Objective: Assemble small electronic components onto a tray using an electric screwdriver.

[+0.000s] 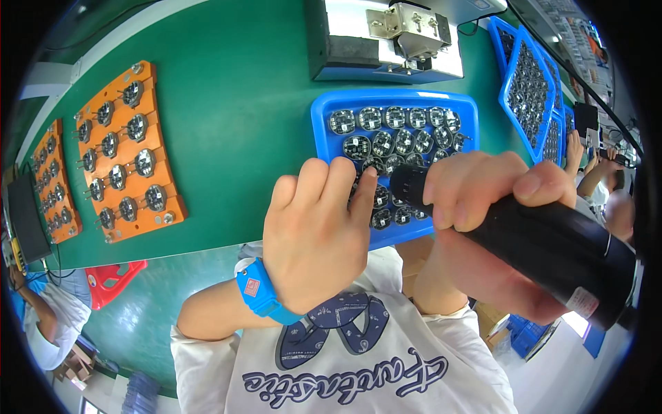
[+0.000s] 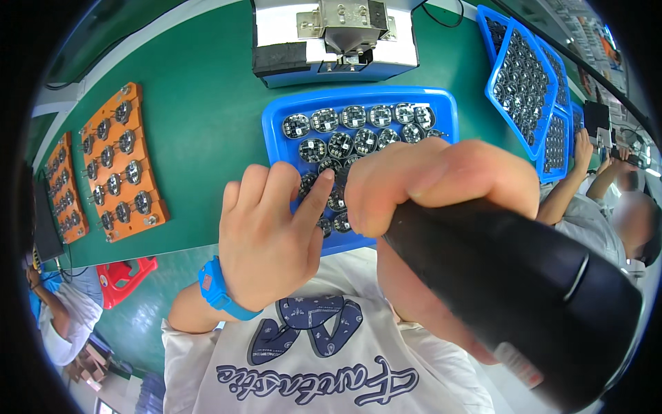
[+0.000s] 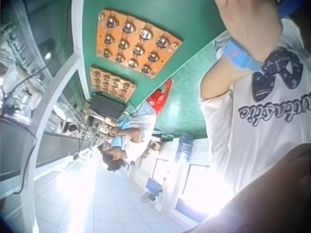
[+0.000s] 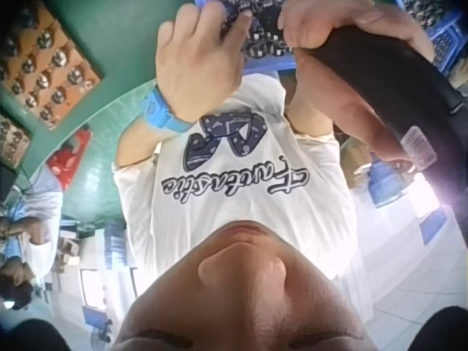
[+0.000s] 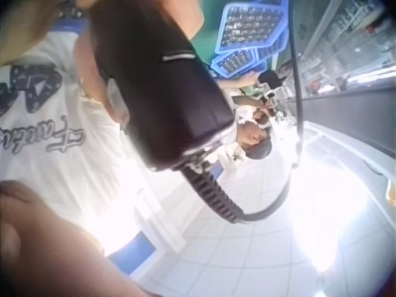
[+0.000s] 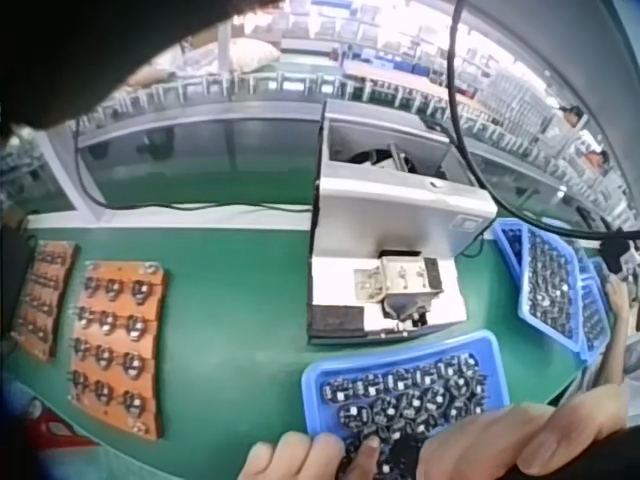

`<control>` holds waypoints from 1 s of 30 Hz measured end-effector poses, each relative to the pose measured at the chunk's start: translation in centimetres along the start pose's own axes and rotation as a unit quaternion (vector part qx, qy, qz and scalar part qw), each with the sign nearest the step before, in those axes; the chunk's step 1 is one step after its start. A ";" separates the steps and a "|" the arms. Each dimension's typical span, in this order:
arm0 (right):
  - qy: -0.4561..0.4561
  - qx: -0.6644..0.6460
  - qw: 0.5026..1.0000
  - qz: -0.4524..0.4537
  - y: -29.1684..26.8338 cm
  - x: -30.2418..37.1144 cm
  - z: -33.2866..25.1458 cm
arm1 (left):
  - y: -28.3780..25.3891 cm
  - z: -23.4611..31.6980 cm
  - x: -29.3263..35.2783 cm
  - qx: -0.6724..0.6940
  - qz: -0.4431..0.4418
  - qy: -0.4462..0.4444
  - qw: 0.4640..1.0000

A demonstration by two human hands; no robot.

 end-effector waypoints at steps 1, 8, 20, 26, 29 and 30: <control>-0.013 0.004 1.000 -0.006 0.2 0.0 -0.1 | 0.0 0.0 -0.1 -0.003 -0.002 0.003 1.000; -0.038 -0.016 0.999 0.020 0.3 0.3 -0.3 | -0.1 0.3 0.0 -0.029 -0.004 0.024 0.999; 0.003 -0.050 0.997 -0.065 -3.5 -11.7 -1.8 | -1.1 0.3 -0.1 0.043 0.005 0.030 0.999; 0.027 -0.042 0.998 -0.036 -5.3 -12.2 0.0 | -1.6 -0.5 -0.2 0.040 0.014 0.028 0.999; 0.035 -0.034 0.999 -0.019 -4.7 -9.9 -2.1 | -1.5 -0.2 -0.2 0.039 0.011 0.039 0.998; 0.040 -0.037 0.998 -0.016 -1.3 -7.7 -1.9 | -1.5 -0.2 -0.1 0.037 0.010 0.035 0.999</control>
Point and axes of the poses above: each hand's wrist, its own x-axis away from the middle knuckle, its own y-axis out of the palm, z = x × y, the point moved 8 cm from there along -x, towards the middle knuckle, and after that the axes turned 6 degrees about -x, right-handed, at the moved point
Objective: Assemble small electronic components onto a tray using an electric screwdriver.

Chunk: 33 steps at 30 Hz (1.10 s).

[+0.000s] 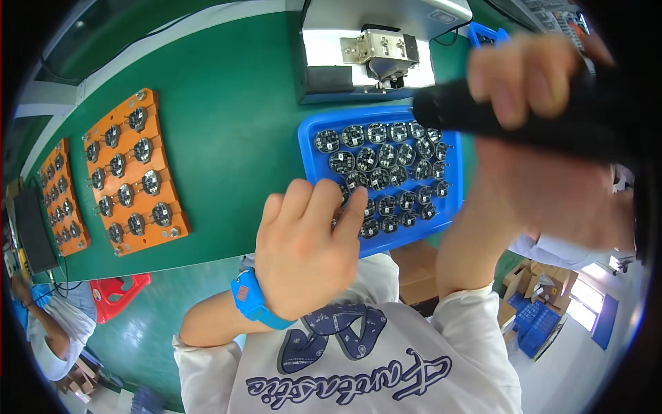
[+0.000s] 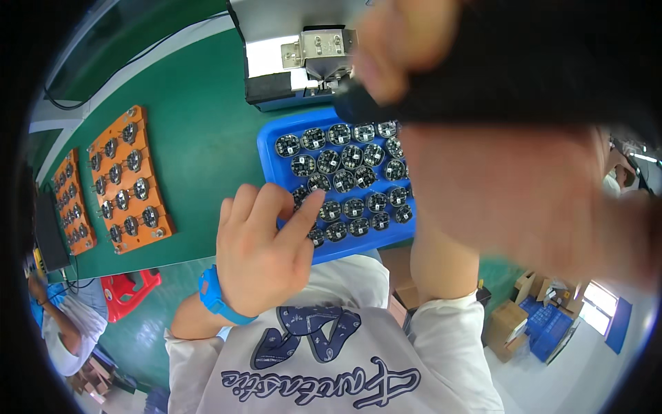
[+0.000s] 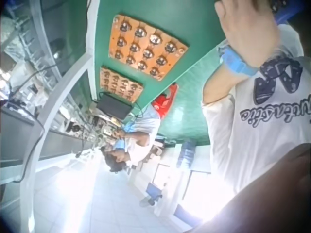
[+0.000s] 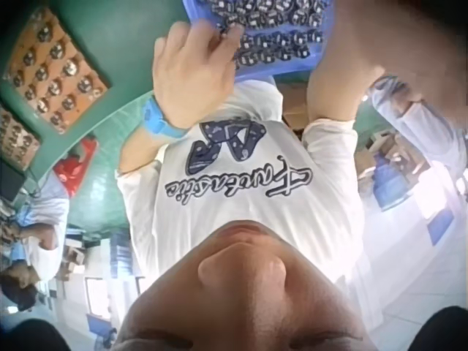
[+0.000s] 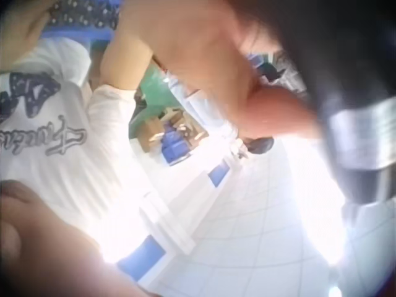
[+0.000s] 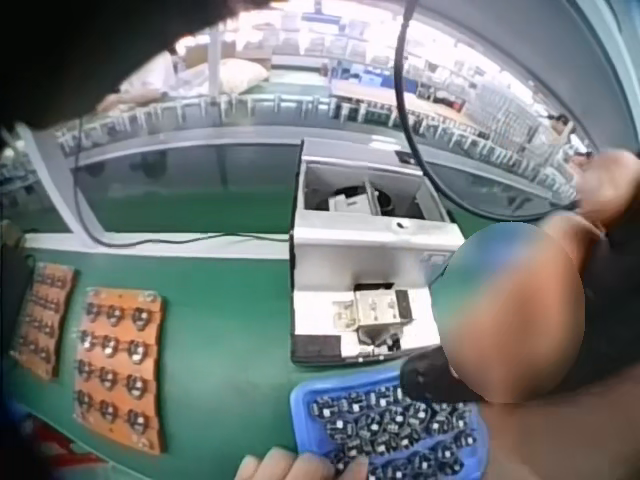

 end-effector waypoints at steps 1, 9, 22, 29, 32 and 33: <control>0.004 0.002 1.000 0.006 0.5 0.7 -0.8 | 0.1 0.4 0.1 0.002 0.001 0.010 1.000; 0.029 0.011 0.998 0.055 0.4 2.8 1.0 | 1.6 1.7 -0.3 0.024 -0.002 0.038 0.999; 0.040 0.017 0.994 0.097 0.6 5.9 0.8 | 2.7 1.7 -1.2 0.011 -0.074 0.014 0.997; 0.029 0.019 0.995 0.097 0.7 5.7 1.5 | 2.6 1.6 -1.5 0.000 -0.080 0.013 0.997; 0.024 0.010 0.996 0.086 -0.1 5.7 2.2 | 2.3 1.6 -1.9 -0.007 -0.048 0.016 0.999; 0.021 0.004 0.997 0.077 -0.4 5.7 2.5 | 2.3 1.5 -1.9 -0.009 -0.048 0.014 0.999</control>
Point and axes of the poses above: each hand's wrist, its own x-axis away from the middle knuckle, its own y-axis out of the palm, z = x × y, the point moved 8 cm from there along -x, towards the middle knuckle, and after that the axes turned 6 degrees about -x, right-handed, at the moved point
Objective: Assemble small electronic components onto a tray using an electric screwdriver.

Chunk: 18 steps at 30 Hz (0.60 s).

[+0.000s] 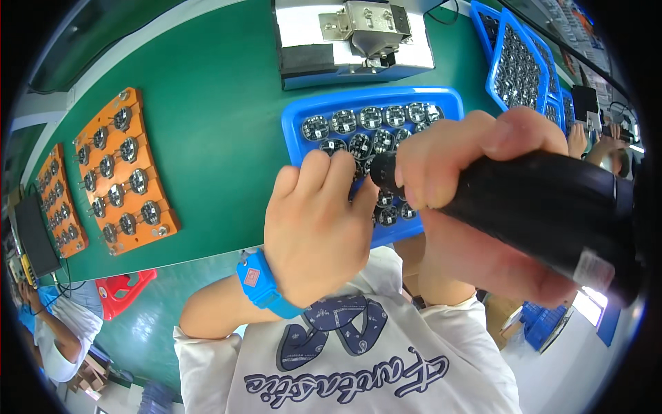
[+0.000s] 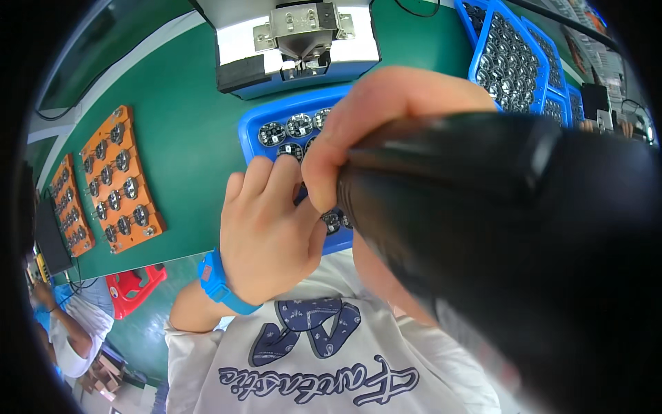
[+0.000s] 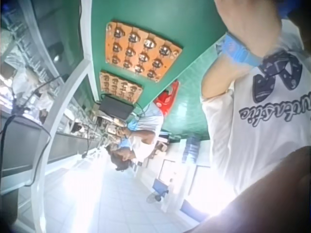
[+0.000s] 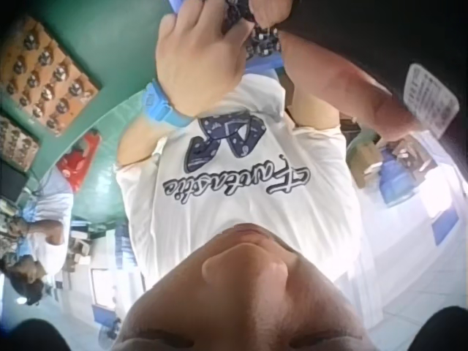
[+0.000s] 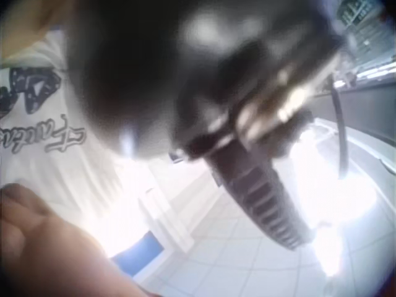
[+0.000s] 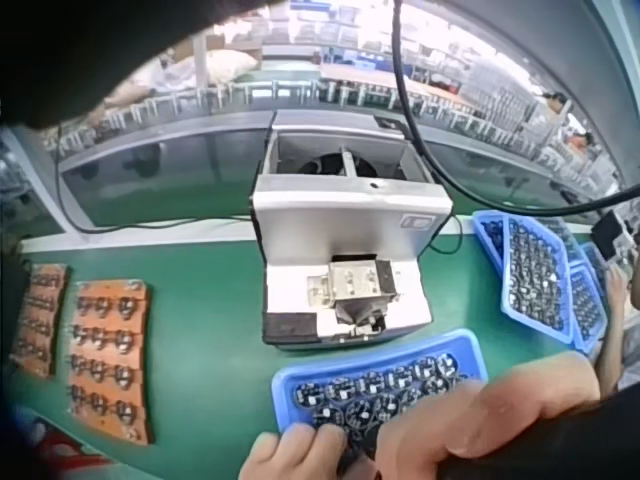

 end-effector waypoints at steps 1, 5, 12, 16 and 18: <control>-0.003 -0.003 1.000 -0.009 -0.3 -0.1 0.2 | 0.0 0.0 -0.1 -0.005 0.008 0.004 1.000; -0.020 -0.015 0.998 -0.049 -0.4 0.4 0.7 | 0.1 0.4 0.0 -0.016 0.018 0.016 1.000; -0.025 -0.071 0.997 0.011 -0.6 1.2 1.3 | 0.1 0.4 0.4 -0.024 0.022 0.013 0.999; -0.030 -0.101 0.991 -0.081 0.0 -1.8 -1.8 | 0.1 0.5 0.2 -0.005 0.037 0.008 0.999; -0.032 -0.093 0.991 -0.091 0.3 -2.1 -2.4 | -0.3 0.3 0.3 -0.005 0.042 0.004 0.999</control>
Point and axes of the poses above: each hand's wrist, its own x-axis away from the middle knuckle, its own y-axis out of the palm, z = x × y, the point moved 8 cm from there along -x, towards the middle knuckle, and after that the axes turned 6 degrees about -x, right-handed, at the moved point
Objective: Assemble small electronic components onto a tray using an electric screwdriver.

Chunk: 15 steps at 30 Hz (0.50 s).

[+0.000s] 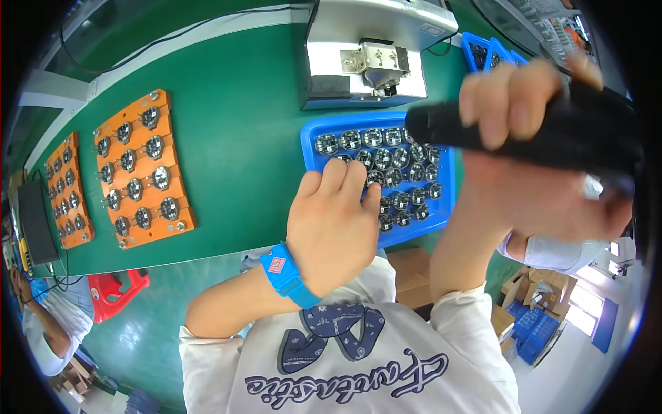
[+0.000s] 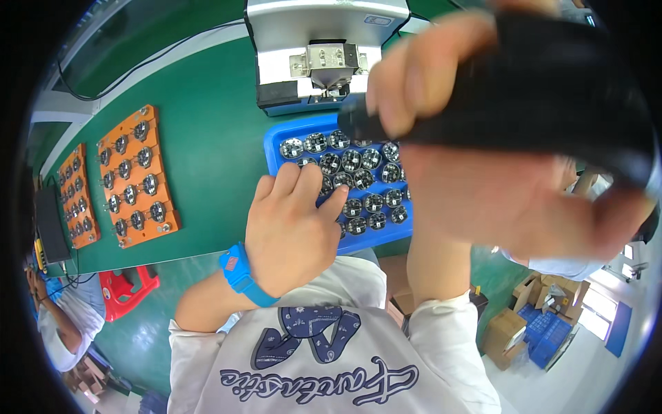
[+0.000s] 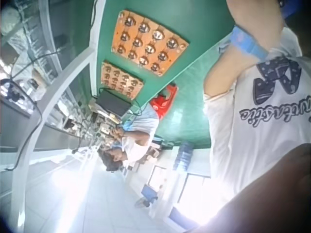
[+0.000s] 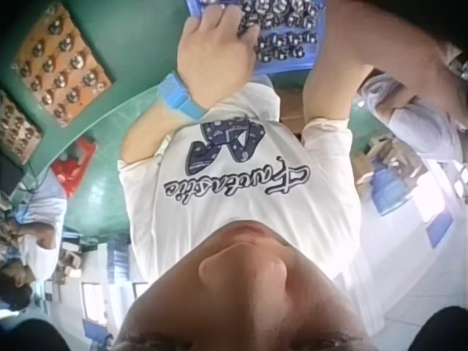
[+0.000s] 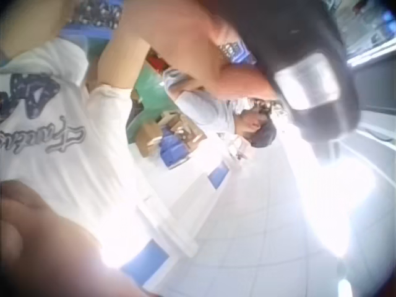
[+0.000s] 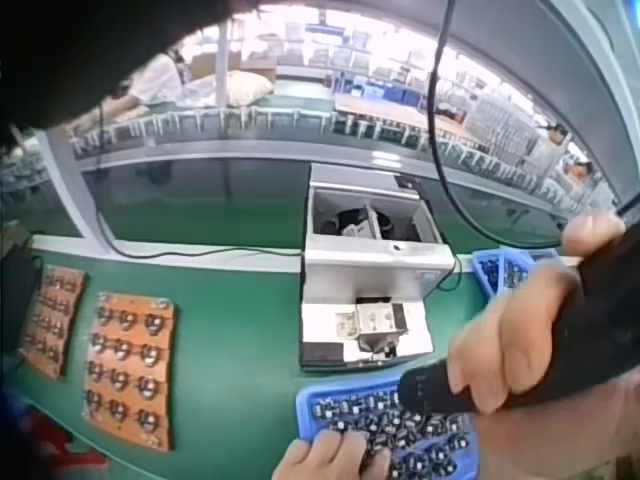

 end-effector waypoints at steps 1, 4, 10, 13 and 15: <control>-0.001 0.008 1.000 -0.004 0.0 -0.2 -0.3 | -0.2 0.1 -0.3 0.018 0.000 0.009 1.000; -0.001 0.027 1.000 -0.016 0.3 -0.4 -1.1 | 0.1 -0.2 -0.2 0.045 -0.030 0.014 0.998; 0.002 0.059 0.998 -0.036 0.6 -0.8 -2.0 | -1.4 -1.3 1.3 0.113 -0.011 -0.027 0.993; 0.003 0.082 0.996 -0.042 0.7 -0.8 -2.2 | -1.2 -2.1 1.9 0.102 -0.007 -0.030 0.994; 0.005 0.094 0.994 -0.047 0.6 -0.6 -2.3 | -1.3 -2.4 1.9 0.101 -0.010 -0.029 0.994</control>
Point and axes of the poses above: each hand's wrist, its own x-axis away from the middle knuckle, its own y-axis out of the palm, z = x × y, the point moved 8 cm from there along -x, towards the middle knuckle, and after that the axes turned 6 degrees about -x, right-handed, at the moved point
